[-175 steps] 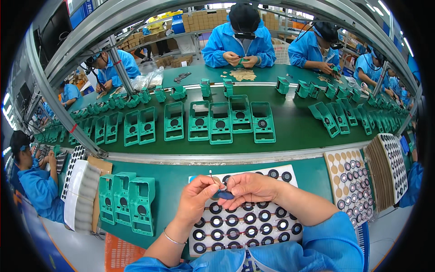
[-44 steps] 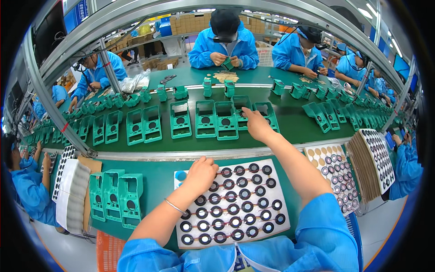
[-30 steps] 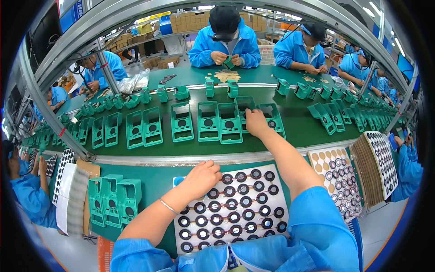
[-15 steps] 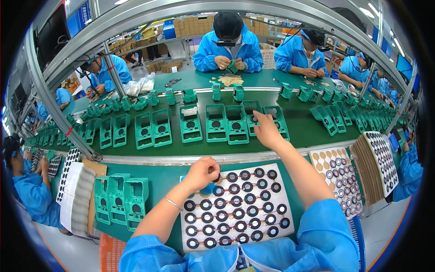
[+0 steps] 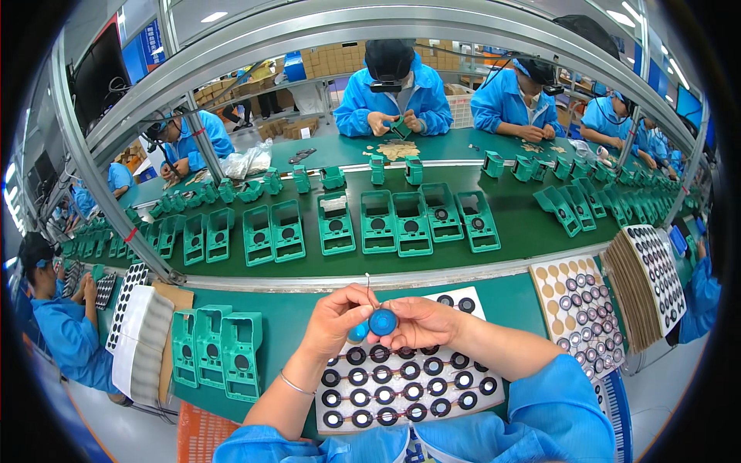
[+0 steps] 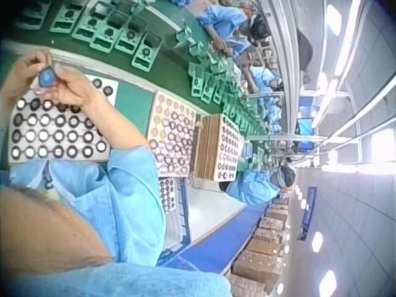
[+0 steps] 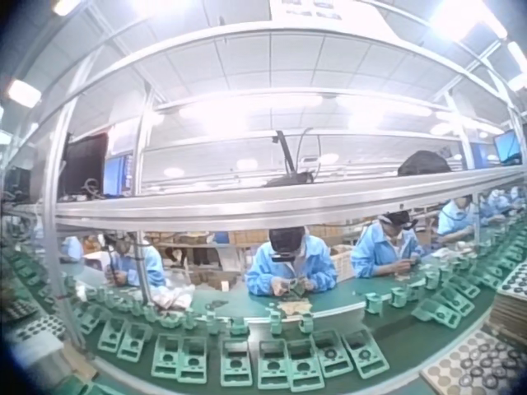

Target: The person assembles small electronic components into green plastic housings by hand, placing them onto an assembly line conveyor belt.

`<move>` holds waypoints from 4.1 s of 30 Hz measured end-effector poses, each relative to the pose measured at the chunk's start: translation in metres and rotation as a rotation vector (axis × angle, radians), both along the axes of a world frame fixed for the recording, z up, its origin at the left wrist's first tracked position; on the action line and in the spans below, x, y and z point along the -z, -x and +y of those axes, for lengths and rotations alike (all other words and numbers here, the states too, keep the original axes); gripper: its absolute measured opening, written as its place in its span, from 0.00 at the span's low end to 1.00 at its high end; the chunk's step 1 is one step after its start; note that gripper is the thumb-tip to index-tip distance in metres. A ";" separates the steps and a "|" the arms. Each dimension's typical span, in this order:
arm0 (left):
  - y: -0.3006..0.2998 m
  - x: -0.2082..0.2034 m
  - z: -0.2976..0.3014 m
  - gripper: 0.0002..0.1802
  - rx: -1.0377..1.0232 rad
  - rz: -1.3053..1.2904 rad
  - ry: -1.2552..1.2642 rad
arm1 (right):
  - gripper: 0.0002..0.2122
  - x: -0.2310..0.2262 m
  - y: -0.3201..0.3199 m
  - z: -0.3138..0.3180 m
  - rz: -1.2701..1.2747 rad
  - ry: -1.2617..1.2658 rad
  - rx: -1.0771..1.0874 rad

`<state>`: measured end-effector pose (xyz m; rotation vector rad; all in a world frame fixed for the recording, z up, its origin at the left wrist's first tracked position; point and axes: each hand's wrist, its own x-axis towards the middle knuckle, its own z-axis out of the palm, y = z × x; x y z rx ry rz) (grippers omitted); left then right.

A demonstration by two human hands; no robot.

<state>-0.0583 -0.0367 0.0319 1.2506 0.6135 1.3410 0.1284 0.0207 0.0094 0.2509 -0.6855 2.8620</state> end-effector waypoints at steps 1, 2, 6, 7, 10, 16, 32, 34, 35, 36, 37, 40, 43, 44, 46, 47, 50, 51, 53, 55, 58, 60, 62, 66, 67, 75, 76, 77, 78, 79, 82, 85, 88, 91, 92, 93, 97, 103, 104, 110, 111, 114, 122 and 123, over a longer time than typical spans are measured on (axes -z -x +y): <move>0.001 -0.003 -0.002 0.04 0.037 0.000 -0.005 | 0.19 -0.004 -0.002 -0.003 -0.043 -0.082 0.033; 0.002 -0.004 -0.003 0.04 0.035 0.001 -0.005 | 0.19 -0.006 -0.003 -0.005 -0.042 -0.082 0.032; 0.004 -0.011 -0.012 0.05 -0.044 0.139 -0.013 | 0.17 -0.015 -0.008 -0.007 -0.260 -0.430 0.275; 0.004 -0.014 -0.015 0.06 -0.132 0.184 0.056 | 0.16 -0.019 -0.011 -0.008 -0.397 -0.672 0.474; 0.003 -0.010 -0.024 0.09 -0.173 0.281 0.327 | 0.17 -0.026 -0.013 -0.017 -0.523 -1.189 0.902; -0.001 0.000 -0.023 0.09 -0.137 0.204 0.360 | 0.20 -0.031 -0.010 -0.021 -0.425 -1.967 1.226; 0.000 0.009 -0.019 0.06 -0.097 0.143 0.434 | 0.19 -0.031 -0.016 -0.020 -0.568 -1.608 0.906; 0.001 0.010 -0.019 0.06 -0.074 0.120 0.462 | 0.20 -0.029 -0.017 -0.016 -0.558 -1.542 0.848; 0.002 0.010 -0.020 0.06 -0.056 0.111 0.486 | 0.19 -0.027 -0.017 -0.015 -0.541 -1.493 0.810; 0.002 0.010 -0.020 0.06 -0.038 0.102 0.510 | 0.18 -0.025 -0.017 -0.014 -0.525 -1.443 0.771; 0.002 0.010 -0.021 0.06 -0.039 0.101 0.512 | 0.18 -0.023 -0.017 -0.013 -0.525 -1.442 0.769; 0.001 0.010 -0.021 0.06 -0.045 0.073 0.475 | 0.19 -0.018 -0.015 -0.012 -0.440 -1.553 0.853; 0.003 0.014 -0.021 0.07 -0.087 0.212 0.436 | 0.18 -0.017 -0.014 -0.012 -0.500 -1.201 0.721; 0.004 0.018 -0.021 0.07 -0.124 0.253 0.404 | 0.17 -0.016 -0.015 -0.010 -0.516 -0.986 0.667; 0.009 0.021 -0.021 0.07 -0.138 0.298 0.357 | 0.17 -0.017 -0.018 -0.004 -0.534 -0.776 0.636; 0.016 0.022 -0.025 0.07 -0.255 0.479 0.272 | 0.16 -0.017 -0.020 0.001 -0.597 -0.889 0.721; 0.030 0.021 -0.028 0.04 -0.550 1.019 0.028 | 0.14 -0.010 -0.036 0.040 -0.790 -1.195 1.057; 0.033 0.026 -0.027 0.02 -0.607 1.078 -0.018 | 0.14 -0.003 -0.044 0.061 -0.834 -1.220 1.159; 0.036 0.041 -0.025 0.02 -0.657 1.128 -0.068 | 0.16 -0.008 -0.054 0.095 -0.977 -1.447 1.387; 0.037 0.052 -0.022 0.01 -0.729 1.221 -0.136 | 0.13 -0.014 -0.058 0.122 -1.143 -1.659 1.399; 0.037 0.048 -0.024 0.01 -0.763 1.260 -0.205 | 0.10 0.005 -0.053 0.157 -1.176 -1.943 1.405; 0.038 0.047 -0.026 0.01 -0.776 1.256 -0.232 | 0.09 0.015 -0.053 0.170 -1.202 -2.035 1.369; 0.040 0.048 -0.028 0.02 -0.782 1.245 -0.240 | 0.08 0.026 -0.053 0.176 -1.198 -2.158 1.287; 0.041 0.048 -0.028 0.03 -0.805 1.242 -0.260 | 0.09 0.033 -0.054 0.180 -1.210 -2.240 1.248; 0.041 0.048 -0.028 0.03 -0.804 1.238 -0.254 | 0.09 0.034 -0.054 0.180 -1.212 -2.242 1.240; 0.040 0.047 -0.026 0.04 -0.802 1.243 -0.264 | 0.08 0.039 -0.056 0.187 -1.177 -2.316 1.252; 0.040 0.047 -0.026 0.04 -0.803 1.243 -0.262 | 0.08 0.039 -0.057 0.188 -1.176 -2.316 1.249; 0.040 0.047 -0.026 0.04 -0.805 1.242 -0.265 | 0.08 0.039 -0.057 0.188 -1.169 -2.328 1.248; 0.040 0.048 -0.026 0.04 -0.806 1.241 -0.267 | 0.08 0.039 -0.058 0.188 -1.162 -2.339 1.247; 0.040 0.049 -0.026 0.04 -0.806 1.242 -0.265 | 0.08 0.039 -0.058 0.188 -1.162 -2.338 1.246; 0.040 0.050 -0.027 0.03 -0.799 1.245 -0.245 | 0.10 0.039 -0.061 0.188 -1.218 -2.324 1.166; 0.040 0.050 -0.028 0.03 -0.797 1.247 -0.258 | 0.10 0.046 -0.063 0.186 -1.195 -2.374 1.187; 0.039 0.051 -0.028 0.03 -0.790 1.247 -0.255 | 0.12 0.057 -0.067 0.181 -1.158 -2.391 1.304; 0.039 0.052 -0.027 0.04 -0.786 1.249 -0.255 | 0.15 0.060 -0.066 0.174 -1.147 -2.381 1.341; 0.039 0.051 -0.027 0.04 -0.784 1.246 -0.253 | 0.17 0.060 -0.066 0.170 -1.203 -2.398 1.297; 0.038 0.050 -0.027 0.04 -0.778 1.242 -0.253 | 0.18 0.058 -0.066 0.165 -1.264 -2.414 1.252; 0.034 0.047 -0.028 0.04 -0.778 1.247 -0.268 | 0.24 0.061 -0.064 0.155 -1.338 -2.429 1.238; 0.035 0.051 -0.028 0.04 -0.813 1.228 -0.309 | 0.26 0.060 -0.067 0.154 -1.387 -2.420 1.186; 0.037 0.051 -0.028 0.03 -0.822 1.229 -0.313 | 0.26 0.059 -0.068 0.154 -1.377 -2.415 1.186; 0.037 0.049 -0.029 0.04 -0.832 1.222 -0.320 | 0.25 0.067 -0.069 0.150 -1.351 -2.395 1.223; 0.037 0.048 -0.030 0.05 -0.833 1.220 -0.328 | 0.24 0.067 -0.066 0.147 -1.371 -2.397 1.276; 0.036 0.047 -0.030 0.05 -0.832 1.204 -0.334 | 0.23 0.061 -0.063 0.144 -1.455 -2.347 1.226; 0.040 0.053 -0.027 0.04 -0.834 1.200 -0.336 | 0.11 0.024 -0.090 0.205 -1.364 -2.228 0.893; 0.041 0.053 -0.026 0.04 -0.836 1.200 -0.342 | 0.13 0.020 -0.089 0.210 -1.352 -2.212 0.896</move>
